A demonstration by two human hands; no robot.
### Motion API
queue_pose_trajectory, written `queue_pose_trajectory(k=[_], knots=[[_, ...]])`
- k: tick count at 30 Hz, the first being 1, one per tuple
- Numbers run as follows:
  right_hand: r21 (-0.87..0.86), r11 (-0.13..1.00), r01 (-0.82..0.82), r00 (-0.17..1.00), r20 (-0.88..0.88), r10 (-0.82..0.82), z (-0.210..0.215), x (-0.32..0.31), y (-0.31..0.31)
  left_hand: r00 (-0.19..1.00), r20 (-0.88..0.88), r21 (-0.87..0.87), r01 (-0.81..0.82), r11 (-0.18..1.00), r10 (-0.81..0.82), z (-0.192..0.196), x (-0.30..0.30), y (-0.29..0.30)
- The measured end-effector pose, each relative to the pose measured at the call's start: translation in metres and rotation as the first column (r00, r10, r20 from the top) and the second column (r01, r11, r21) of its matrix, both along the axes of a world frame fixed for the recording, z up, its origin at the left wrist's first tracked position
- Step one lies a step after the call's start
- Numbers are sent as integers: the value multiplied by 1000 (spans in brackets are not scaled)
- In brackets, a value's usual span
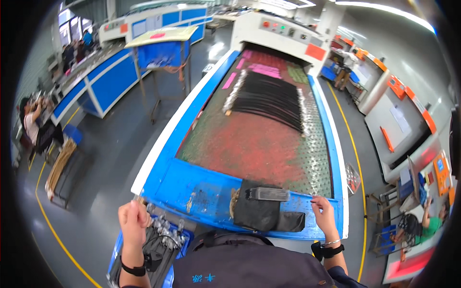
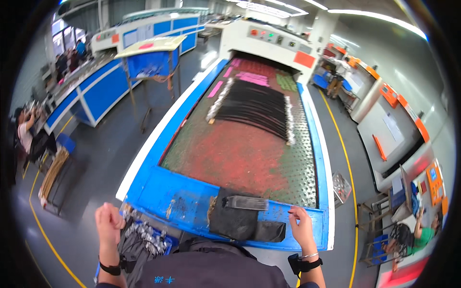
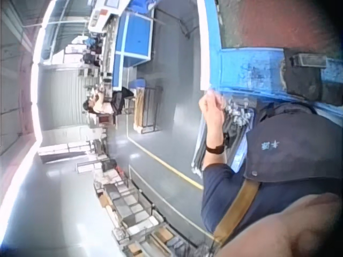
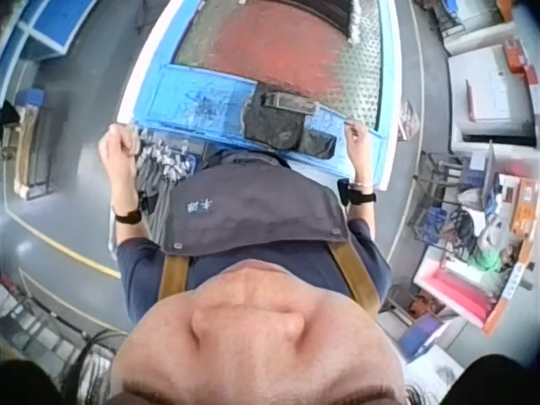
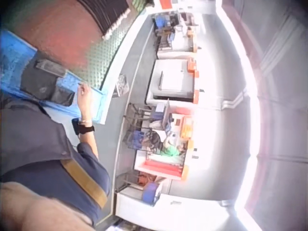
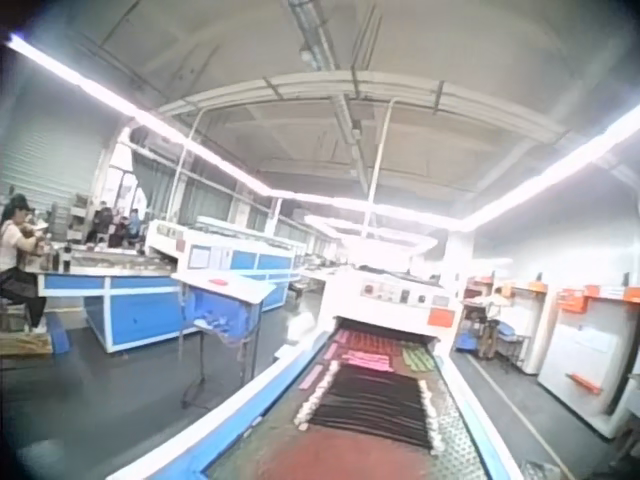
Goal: The person repeatedly picks up black cables from a pile on a blue workbench and inserts their ends into a transparent rectangular device. The person manipulates the cable and the device with both hands, then places the assembled unit onto a red perforated surface. This process is repeated multiple times throughout the video.
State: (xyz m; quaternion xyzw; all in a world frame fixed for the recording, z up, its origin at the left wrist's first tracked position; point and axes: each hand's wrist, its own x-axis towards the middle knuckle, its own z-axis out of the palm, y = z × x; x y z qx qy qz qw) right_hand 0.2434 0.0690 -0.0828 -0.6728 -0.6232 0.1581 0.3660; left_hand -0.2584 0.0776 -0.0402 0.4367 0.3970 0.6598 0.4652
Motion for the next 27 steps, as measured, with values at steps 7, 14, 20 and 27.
queue_pose_trajectory(k=[7, 14, 20, 27], knots=[[-56, 986, -160, 986, 42, 162, 7, -53, 25, 916, -205, -714, -382, 587, 346, -203, -62, -69], [-208, 932, -297, 940, 107, 323, 12, -94, 51, 493, -863, -415, -819, 397, 113, -325, -59, -125], [-223, 911, -348, 906, 169, 388, 22, -113, 65, 81, -996, -46, -796, 604, 31, -315, -79, -77], [-213, 929, -304, 927, 159, 340, 28, -102, 61, 42, -995, -95, -698, 710, -92, -340, -101, -74]])
